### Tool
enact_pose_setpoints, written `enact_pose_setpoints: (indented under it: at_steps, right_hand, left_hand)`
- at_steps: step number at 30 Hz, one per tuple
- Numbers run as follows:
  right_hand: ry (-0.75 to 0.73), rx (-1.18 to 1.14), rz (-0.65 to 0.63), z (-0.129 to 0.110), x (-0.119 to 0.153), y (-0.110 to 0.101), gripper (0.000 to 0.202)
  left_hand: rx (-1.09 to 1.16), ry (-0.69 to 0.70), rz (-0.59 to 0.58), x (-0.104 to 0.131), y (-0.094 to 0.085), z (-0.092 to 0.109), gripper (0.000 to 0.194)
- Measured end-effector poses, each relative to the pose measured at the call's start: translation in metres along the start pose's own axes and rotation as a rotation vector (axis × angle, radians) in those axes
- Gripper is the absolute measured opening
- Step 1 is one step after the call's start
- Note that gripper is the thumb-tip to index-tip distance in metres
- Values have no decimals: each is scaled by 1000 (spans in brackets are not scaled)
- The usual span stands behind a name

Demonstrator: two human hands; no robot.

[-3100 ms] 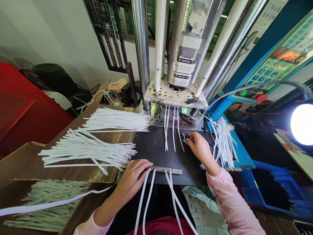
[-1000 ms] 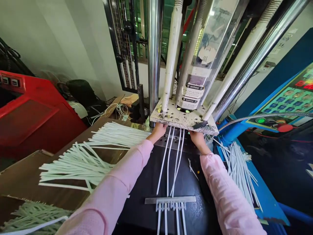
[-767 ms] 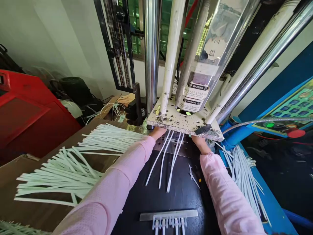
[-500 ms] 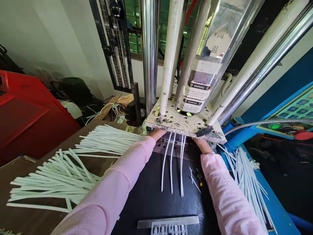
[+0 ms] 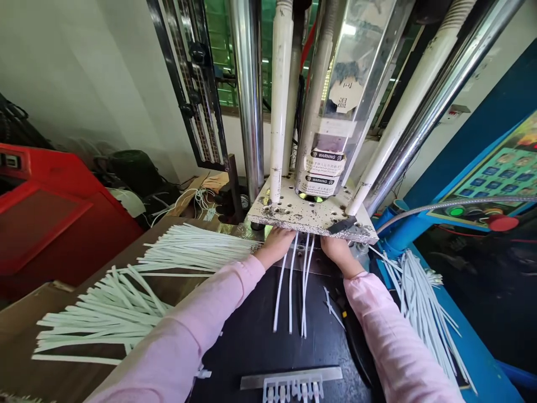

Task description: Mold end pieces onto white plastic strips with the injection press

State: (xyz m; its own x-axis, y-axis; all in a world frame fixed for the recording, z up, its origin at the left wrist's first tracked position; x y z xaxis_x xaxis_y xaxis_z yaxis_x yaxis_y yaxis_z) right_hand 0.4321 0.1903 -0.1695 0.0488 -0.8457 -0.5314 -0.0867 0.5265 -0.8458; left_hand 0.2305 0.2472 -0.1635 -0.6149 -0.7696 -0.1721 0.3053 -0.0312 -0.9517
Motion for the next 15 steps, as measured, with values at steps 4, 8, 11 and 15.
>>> enact_pose_setpoints:
  at_steps: [4, 8, 11, 15]
  right_hand:
    - [25, -11, -67, -3, 3, -6, 48]
    - [70, -9, -72, -12, -19, -7, 57]
    - [89, -16, -86, -22, -33, -1, 62]
    - [100, -37, -133, -36, -36, 8, 61]
  left_hand:
    - [-2, 19, -18, 1, -5, 5, 44]
    - [20, -4, 11, -8, -9, 6, 43]
    - [41, -21, 22, -13, -2, 8, 45]
    - [57, -34, 14, -20, 9, 11, 44]
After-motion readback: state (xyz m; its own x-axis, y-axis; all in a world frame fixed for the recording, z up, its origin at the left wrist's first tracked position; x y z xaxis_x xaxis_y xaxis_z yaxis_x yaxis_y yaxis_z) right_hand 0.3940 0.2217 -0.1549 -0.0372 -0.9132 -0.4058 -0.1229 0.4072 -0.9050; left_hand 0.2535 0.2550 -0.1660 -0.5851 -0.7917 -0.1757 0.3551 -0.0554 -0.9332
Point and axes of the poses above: each hand's wrist, its own x-axis away from the middle knuckle, its own y-axis out of the palm, z = x × y, the point moved 3 cm from there along -x, towards the middle knuckle, and after that the axes turned 5 degrees about z, right-handed, at the moved point
